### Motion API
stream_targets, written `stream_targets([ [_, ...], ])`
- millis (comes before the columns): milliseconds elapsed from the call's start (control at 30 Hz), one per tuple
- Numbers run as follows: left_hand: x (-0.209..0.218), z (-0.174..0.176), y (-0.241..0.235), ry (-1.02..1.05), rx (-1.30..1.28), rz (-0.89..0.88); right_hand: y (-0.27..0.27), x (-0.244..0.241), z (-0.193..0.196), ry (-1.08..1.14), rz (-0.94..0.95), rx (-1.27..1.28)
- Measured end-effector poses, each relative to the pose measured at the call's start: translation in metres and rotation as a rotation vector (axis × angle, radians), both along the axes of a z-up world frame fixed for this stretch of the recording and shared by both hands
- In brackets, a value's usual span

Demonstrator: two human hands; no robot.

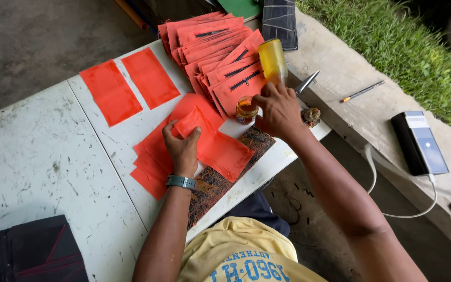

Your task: The person repeatedly folds orange paper sheets by hand on a white table, aligning edges and pressing folds. Completed sheets are stacked to the left while tools such as scissors and a jar remain on the table.

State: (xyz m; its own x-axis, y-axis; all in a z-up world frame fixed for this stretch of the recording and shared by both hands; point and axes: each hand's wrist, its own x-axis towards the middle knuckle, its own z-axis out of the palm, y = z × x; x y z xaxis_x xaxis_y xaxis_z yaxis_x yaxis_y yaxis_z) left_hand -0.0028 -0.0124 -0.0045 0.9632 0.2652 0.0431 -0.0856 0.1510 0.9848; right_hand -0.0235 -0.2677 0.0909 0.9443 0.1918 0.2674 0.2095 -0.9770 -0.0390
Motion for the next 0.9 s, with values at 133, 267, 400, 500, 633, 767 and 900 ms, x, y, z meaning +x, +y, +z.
stream_targets([
  [133, -0.004, 0.004, 0.003, 0.058, -0.076, -0.005, 0.008, 0.025, -0.009, 0.098, 0.013, -0.017],
  [267, -0.006, 0.006, 0.002, 0.092, -0.131, -0.033, -0.004, 0.005, -0.003, 0.019, 0.096, 0.199],
  [400, -0.004, 0.010, 0.003, -0.007, -0.077, -0.037, -0.003, -0.065, 0.006, 0.649, 0.127, 0.976],
  [500, -0.008, 0.011, 0.003, 0.052, -0.094, -0.036, 0.019, -0.108, -0.004, 1.113, 0.024, 0.991],
  [633, -0.008, 0.019, 0.001, 0.093, -0.109, -0.059, 0.041, -0.129, -0.004, 1.084, 0.098, 0.675],
  [767, -0.009, 0.021, 0.001, 0.053, -0.029, -0.024, 0.043, -0.126, 0.008, 0.900, 0.201, 0.549],
  [900, -0.012, 0.016, 0.005, -0.002, 0.041, -0.020, 0.043, -0.134, 0.001, 0.864, 0.034, 0.148],
])
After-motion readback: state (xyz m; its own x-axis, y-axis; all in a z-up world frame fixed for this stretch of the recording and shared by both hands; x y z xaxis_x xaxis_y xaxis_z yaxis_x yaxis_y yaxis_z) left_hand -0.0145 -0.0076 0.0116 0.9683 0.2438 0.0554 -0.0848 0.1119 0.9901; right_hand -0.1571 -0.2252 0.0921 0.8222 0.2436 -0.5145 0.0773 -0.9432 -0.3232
